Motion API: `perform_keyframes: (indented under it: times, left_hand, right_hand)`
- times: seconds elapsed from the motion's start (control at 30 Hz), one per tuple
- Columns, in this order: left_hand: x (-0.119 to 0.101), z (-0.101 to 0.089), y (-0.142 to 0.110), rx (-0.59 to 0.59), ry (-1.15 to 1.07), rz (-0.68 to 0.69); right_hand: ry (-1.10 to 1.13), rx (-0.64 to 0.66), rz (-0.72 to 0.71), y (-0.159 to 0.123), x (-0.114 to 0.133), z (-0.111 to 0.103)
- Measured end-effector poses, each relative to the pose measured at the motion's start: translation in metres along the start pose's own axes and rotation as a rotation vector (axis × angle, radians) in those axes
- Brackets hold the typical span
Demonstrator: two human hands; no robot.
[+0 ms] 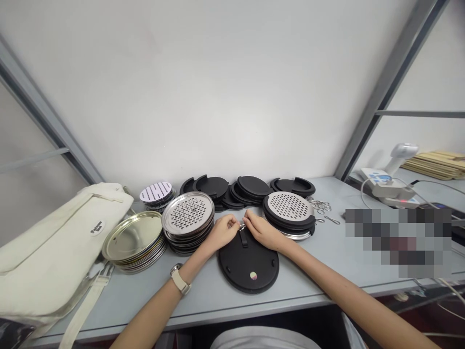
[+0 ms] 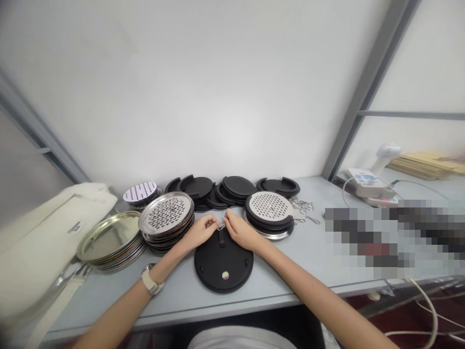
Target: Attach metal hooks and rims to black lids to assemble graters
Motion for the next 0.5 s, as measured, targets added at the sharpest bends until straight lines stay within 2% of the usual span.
perform_keyframes:
  times: [0.5]
  left_hand:
    - [0.0054, 0.0044, 0.0022, 0.053, -0.164, -0.057]
  right_hand:
    - [0.014, 0.023, -0.011, -0.0001, 0.0002, 0.0007]
Point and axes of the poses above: each hand's wrist, its own y-axis towards the middle knuckle, its own z-axis out of the palm, x = y × z, the point moved 4 cm from there along y, towards the middle knuckle, and after that the axes turned 13 degrees about y, right-handed, at the moved point
